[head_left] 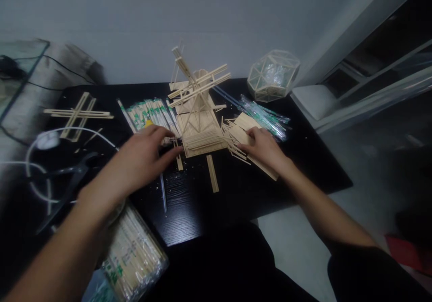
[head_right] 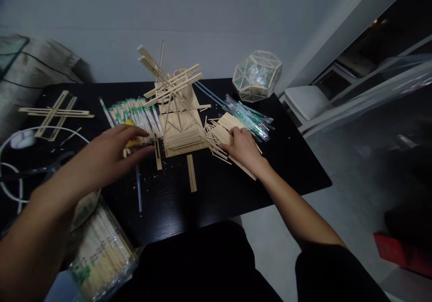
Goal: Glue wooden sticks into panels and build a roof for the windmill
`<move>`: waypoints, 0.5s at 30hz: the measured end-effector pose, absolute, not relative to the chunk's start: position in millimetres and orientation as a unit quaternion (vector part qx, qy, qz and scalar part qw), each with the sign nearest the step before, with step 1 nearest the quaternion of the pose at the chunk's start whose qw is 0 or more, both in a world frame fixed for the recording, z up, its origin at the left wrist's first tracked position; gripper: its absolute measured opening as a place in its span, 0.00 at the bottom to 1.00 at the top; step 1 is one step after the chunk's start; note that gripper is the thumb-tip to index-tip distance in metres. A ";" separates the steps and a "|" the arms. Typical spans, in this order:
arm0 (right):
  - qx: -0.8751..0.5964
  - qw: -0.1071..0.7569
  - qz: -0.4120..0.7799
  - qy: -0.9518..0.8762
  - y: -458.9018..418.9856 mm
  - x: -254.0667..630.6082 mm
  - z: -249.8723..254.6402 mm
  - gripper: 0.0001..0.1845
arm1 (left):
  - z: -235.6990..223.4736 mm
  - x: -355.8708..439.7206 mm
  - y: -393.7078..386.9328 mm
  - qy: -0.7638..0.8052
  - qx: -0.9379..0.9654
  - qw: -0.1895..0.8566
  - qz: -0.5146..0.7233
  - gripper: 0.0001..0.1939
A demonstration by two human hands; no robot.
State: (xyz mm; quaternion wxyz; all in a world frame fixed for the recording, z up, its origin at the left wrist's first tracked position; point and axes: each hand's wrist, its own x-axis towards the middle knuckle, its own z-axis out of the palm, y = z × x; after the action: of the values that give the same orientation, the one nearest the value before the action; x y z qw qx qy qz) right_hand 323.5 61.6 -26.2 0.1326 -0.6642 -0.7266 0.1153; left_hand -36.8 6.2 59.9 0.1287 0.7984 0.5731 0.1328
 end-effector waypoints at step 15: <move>-0.646 0.280 0.164 -0.691 55.4 329.4 -7.5 0.10 | 16.7 -75.0 20.8 0.752 0.658 0.037 -0.018 0.30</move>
State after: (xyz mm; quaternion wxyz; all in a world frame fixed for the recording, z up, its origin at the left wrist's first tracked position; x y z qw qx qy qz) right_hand 329.4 55.4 -7.5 0.2799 -0.6465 -0.6906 0.1638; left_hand -75.0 20.8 16.7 0.0371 0.6578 0.7520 -0.0182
